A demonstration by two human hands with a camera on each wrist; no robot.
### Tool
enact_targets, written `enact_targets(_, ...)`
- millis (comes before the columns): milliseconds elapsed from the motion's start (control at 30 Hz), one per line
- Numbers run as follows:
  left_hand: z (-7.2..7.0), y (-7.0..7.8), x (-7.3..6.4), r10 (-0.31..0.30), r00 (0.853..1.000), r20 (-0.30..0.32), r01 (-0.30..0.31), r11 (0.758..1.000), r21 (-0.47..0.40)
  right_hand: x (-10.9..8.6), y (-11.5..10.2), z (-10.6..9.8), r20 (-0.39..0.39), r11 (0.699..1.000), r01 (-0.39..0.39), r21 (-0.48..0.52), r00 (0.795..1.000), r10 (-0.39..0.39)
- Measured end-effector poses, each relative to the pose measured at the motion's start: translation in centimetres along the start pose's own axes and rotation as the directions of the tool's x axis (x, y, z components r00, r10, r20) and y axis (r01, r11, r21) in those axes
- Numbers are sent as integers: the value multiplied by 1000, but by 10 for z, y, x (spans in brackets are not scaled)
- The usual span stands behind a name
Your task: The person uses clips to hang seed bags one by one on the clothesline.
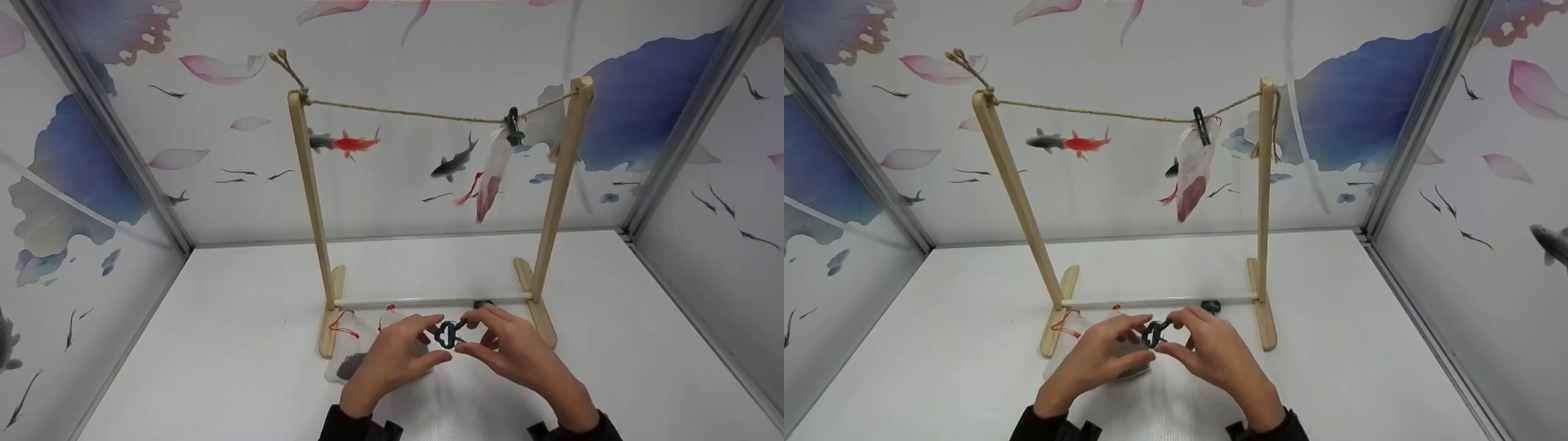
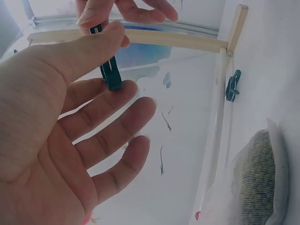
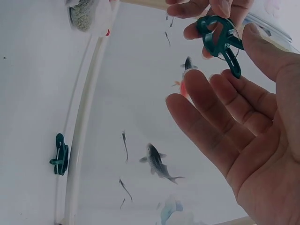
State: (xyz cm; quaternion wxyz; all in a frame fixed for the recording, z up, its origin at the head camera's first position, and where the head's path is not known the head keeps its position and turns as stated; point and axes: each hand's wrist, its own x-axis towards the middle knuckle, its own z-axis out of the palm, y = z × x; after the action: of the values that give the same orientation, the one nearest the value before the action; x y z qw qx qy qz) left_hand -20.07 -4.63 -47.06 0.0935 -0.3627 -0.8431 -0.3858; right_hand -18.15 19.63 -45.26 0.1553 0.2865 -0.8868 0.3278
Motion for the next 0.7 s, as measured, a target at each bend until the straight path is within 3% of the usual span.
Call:
enact_targets(167, -4, -4, -1, -62, 995, -82, 67, 996, 54, 0, -1, -2, -43, 1000, -16, -6, 999, 15)
enact_targets(300, -7, -12, -3, -123, 976, -181, 139, 987, 78, 0, 0, -4, -35, 998, -55, -4, 998, 55)
enact_targets(500, -6, -24, -7, -262, 912, -315, 312, 943, 119, -1, 4, -4, -55, 996, -88, -35, 995, 86)
enact_targets(600, -4, -30, -11, -347, 876, -336, 410, 902, 138, -1, 5, -3, -89, 996, -83, -35, 993, 79)
enact_targets(700, -2, -35, -14, -410, 850, -330, 476, 866, 153, -1, 6, -3, -112, 996, -77, -34, 991, 72)
